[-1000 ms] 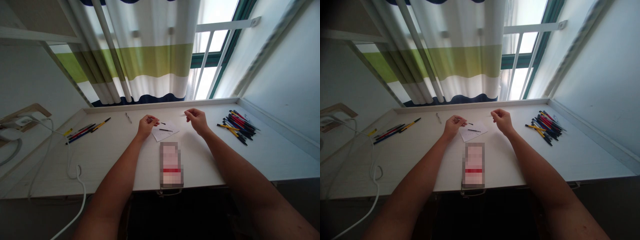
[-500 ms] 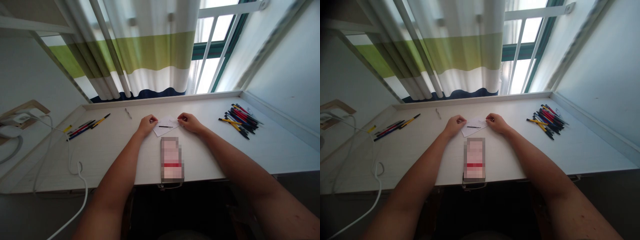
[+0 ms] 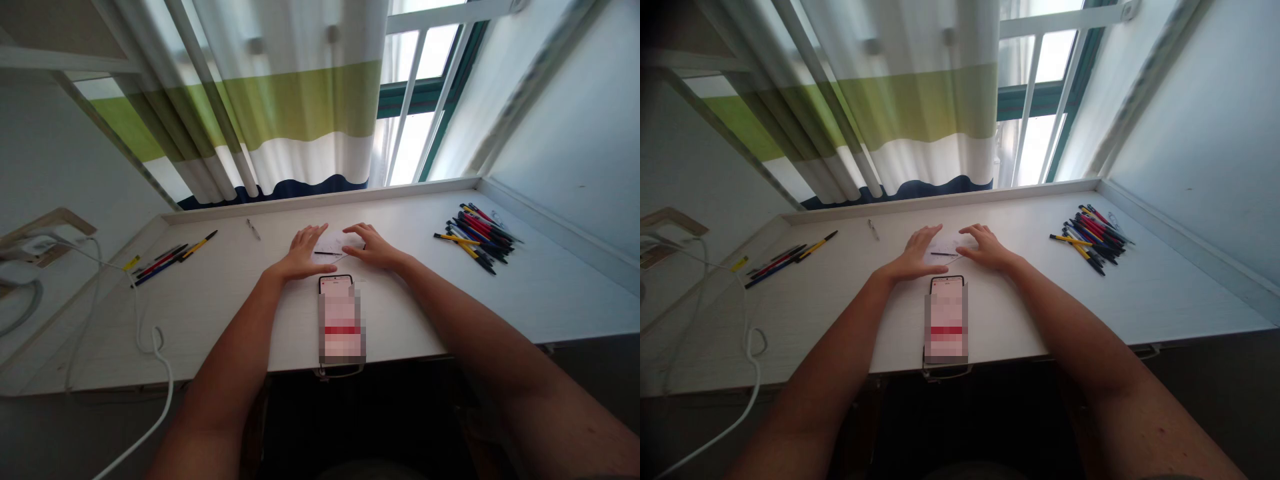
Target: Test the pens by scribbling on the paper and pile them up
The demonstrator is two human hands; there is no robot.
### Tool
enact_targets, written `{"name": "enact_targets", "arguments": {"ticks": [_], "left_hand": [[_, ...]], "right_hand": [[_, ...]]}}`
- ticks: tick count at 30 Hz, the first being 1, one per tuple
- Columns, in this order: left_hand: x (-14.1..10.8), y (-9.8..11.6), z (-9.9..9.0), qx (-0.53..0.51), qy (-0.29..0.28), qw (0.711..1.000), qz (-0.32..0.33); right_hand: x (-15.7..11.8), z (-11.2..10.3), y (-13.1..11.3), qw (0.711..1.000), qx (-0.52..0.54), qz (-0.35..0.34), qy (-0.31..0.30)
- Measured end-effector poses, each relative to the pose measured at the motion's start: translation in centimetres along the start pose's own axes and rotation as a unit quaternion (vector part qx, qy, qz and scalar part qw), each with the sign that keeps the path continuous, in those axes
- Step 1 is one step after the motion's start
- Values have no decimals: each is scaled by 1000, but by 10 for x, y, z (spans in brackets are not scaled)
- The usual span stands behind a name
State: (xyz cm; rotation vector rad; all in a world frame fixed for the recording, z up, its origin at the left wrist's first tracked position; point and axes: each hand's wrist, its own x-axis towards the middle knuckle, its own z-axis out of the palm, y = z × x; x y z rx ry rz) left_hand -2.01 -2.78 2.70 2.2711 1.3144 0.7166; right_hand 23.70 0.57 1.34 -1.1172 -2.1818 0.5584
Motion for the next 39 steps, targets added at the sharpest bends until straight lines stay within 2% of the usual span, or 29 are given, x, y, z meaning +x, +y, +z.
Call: {"name": "enact_targets", "arguments": {"ticks": [3, 5, 8, 10, 12, 16, 20, 25, 30, 35, 39], "left_hand": [[-6, 19, 1, 50, -112, 992, 32], [-8, 26, 2, 60, -124, 990, 39], [-6, 27, 2, 56, -60, 996, 36], [-3, 22, 3, 64, 7, 998, 19], [0, 14, 5, 86, 47, 995, -4], [8, -6, 8, 124, 61, 989, -42], [11, -17, 9, 134, 94, 986, -36], [11, -15, 11, 114, 105, 988, 2], [11, -9, 12, 74, 107, 991, 14], [11, 0, 15, -19, 90, 994, 53], [12, 3, 19, -77, 80, 992, 57]], "right_hand": [[1, 4, 6, 999, 17, 28, 7], [2, 2, 10, 998, 30, 39, 32], [4, -8, 15, 996, 22, 56, 67], [4, -18, 16, 996, -8, 63, 58], [3, -28, 16, 996, -31, 76, 25], [-1, -44, 12, 991, -34, 114, -66], [-2, -48, 9, 982, -58, 124, -127], [1, -44, 11, 983, -94, 91, -130], [2, -32, 8, 991, -74, 68, -88], [4, -7, -13, 999, -16, -37, -26], [7, 7, -25, 996, -36, -85, 2]]}}
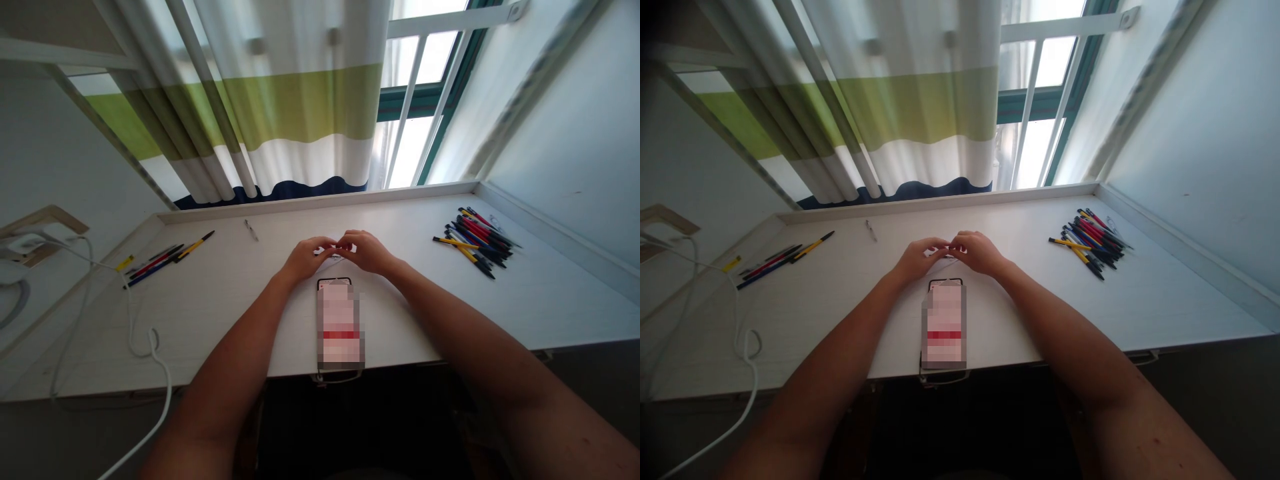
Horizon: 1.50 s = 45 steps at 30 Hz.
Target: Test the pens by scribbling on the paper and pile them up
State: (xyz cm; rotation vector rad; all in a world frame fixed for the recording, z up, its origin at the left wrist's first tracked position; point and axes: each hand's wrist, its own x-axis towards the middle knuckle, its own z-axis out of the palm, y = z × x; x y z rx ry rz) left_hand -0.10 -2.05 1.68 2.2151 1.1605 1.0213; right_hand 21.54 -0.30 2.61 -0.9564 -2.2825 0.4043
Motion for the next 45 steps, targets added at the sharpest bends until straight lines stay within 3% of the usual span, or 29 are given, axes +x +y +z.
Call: {"name": "enact_targets", "arguments": {"ticks": [5, 19, 24, 26, 30, 33, 38, 41, 43, 45], "left_hand": [[1, 2, 1, -27, 20, 999, 4], [2, 0, -4, -13, -48, 997, -61], [3, -3, -13, 39, 30, 998, -45], [3, -5, -16, 77, 36, 996, -40], [2, -10, -17, 156, -32, 987, -19], [2, -11, -15, 193, -88, 977, -16], [4, -10, -11, 220, -104, 970, -23], [5, -12, -12, 187, -77, 979, -18], [6, -17, -18, 161, -8, 987, -23], [4, -28, -27, 159, 89, 982, -43]], "right_hand": [[3, 4, 2, 1000, -26, -8, 8], [12, 8, -8, 975, -212, -27, -55], [10, 1, 0, 983, -179, 23, -23], [7, -1, 5, 989, -137, 22, -42], [4, 1, 11, 992, -73, 3, -102], [5, 3, 14, 992, -68, 7, -110], [3, -6, 20, 992, -46, 35, -108], [-1, -15, 24, 992, -17, 77, -95], [-3, -21, 29, 994, -10, 99, -53], [-4, -28, 39, 990, -29, 132, 29]]}}
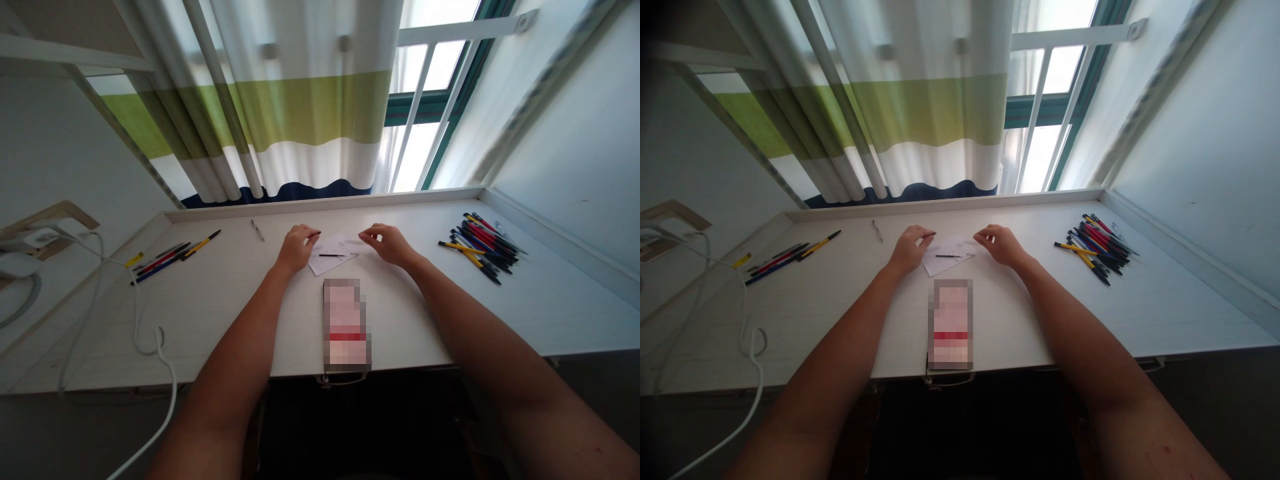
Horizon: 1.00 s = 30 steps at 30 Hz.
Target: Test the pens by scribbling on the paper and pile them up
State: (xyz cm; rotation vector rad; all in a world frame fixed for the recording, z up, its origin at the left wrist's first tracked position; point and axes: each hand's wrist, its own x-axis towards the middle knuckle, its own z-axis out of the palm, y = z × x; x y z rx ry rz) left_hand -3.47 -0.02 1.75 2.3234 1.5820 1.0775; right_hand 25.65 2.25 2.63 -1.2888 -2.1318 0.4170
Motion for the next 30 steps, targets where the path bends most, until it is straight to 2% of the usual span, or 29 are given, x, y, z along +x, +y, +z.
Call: {"name": "enact_targets", "arguments": {"ticks": [1, 3, 5, 7, 9, 19, 24, 26, 28, 30], "left_hand": [[0, -8, -3, 11, 39, 999, -22], [-2, -26, -8, 47, 63, 994, -80], [-4, -42, -11, 78, 47, 985, -149], [-7, -52, -11, 97, 36, 979, -174], [-8, -57, -10, 106, 33, 978, -176], [-6, -62, -6, 99, 45, 980, -166], [-5, -54, -5, 86, -12, 988, -130], [-4, -52, -5, 82, -23, 987, -138], [-3, -50, -6, 66, -7, 986, -155], [-3, -45, -9, 46, 36, 986, -157]], "right_hand": [[1, -3, 7, 999, -11, 28, 46], [3, -9, 24, 987, -45, 104, 111], [3, -11, 41, 976, -98, 169, 92], [2, -9, 53, 973, -140, 184, 25], [1, -5, 59, 970, -161, 185, -4], [2, -2, 61, 970, -166, 178, 10], [2, -2, 60, 969, -162, 185, 4], [3, -3, 61, 970, -160, 185, 3], [3, -6, 58, 969, -156, 191, 13], [2, -9, 48, 971, -141, 189, 43]]}}
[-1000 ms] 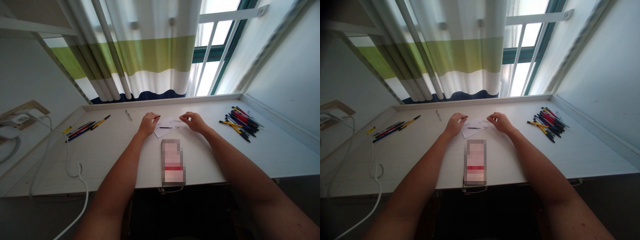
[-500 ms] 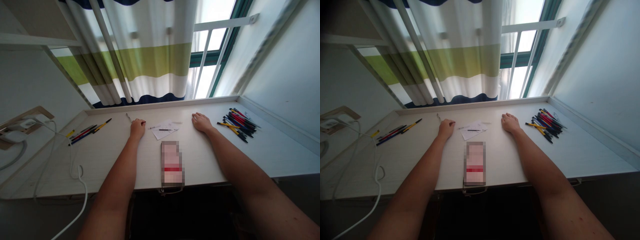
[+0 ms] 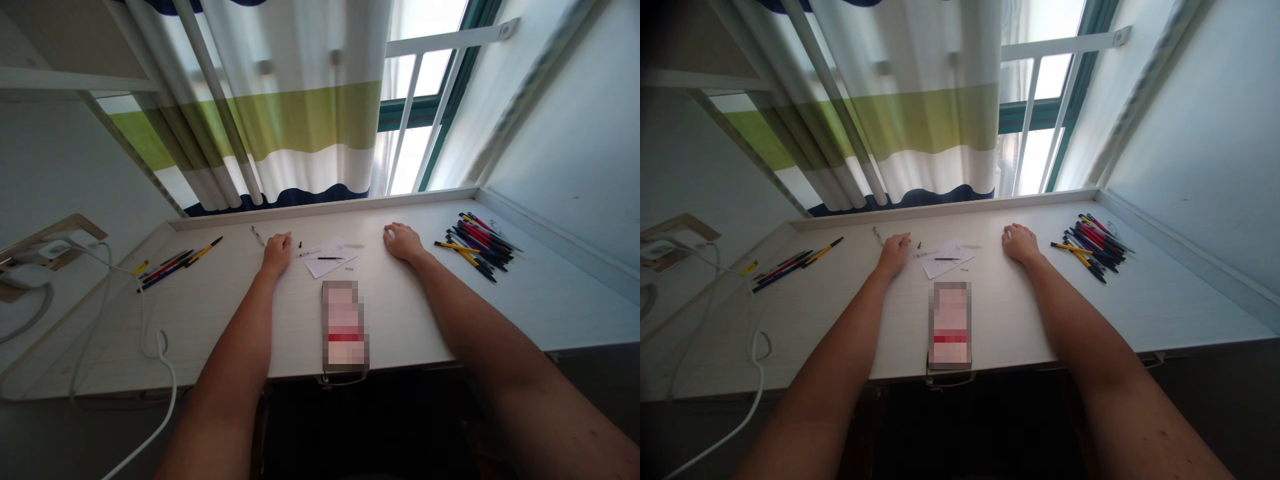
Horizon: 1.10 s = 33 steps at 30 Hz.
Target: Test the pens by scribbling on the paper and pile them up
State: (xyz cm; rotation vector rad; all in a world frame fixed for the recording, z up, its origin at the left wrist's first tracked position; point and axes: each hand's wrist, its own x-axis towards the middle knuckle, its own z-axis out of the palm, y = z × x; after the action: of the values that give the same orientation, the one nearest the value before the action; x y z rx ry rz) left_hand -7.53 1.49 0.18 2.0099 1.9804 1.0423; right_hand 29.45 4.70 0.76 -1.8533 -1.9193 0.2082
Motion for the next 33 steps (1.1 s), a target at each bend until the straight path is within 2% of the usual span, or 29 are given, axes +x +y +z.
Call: {"name": "enact_targets", "arguments": {"ticks": [2, 3, 6, 7, 9, 12, 16, 21, 24, 33], "left_hand": [[-4, 11, -5, -17, 32, 999, 37], [-7, 18, -7, -17, 33, 997, 73], [-17, 42, -11, 8, -55, 979, 194], [-20, 48, -11, 22, -78, 975, 208], [-24, 56, -9, 45, -121, 967, 219], [-24, 57, -7, 51, -157, 962, 219], [-22, 54, -6, 51, -186, 958, 214], [-23, 58, -3, 52, -204, 957, 200], [-24, 60, -2, 52, -205, 958, 192], [-25, 58, -3, 40, -197, 963, 179]], "right_hand": [[-9, -7, -15, 998, 42, -37, 19], [-15, -11, -26, 993, 70, -92, 1], [-36, -15, -59, 941, 136, -250, -182], [-43, -15, -69, 927, 130, -276, -219], [-52, -14, -83, 911, 109, -312, -247], [-57, -14, -88, 906, 103, -324, -251], [-57, -18, -83, 899, 141, -313, -272], [-58, -17, -80, 849, 170, -355, -353], [-58, -15, -77, 832, 178, -368, -375], [-52, -18, -72, 843, 172, -325, -393]]}}
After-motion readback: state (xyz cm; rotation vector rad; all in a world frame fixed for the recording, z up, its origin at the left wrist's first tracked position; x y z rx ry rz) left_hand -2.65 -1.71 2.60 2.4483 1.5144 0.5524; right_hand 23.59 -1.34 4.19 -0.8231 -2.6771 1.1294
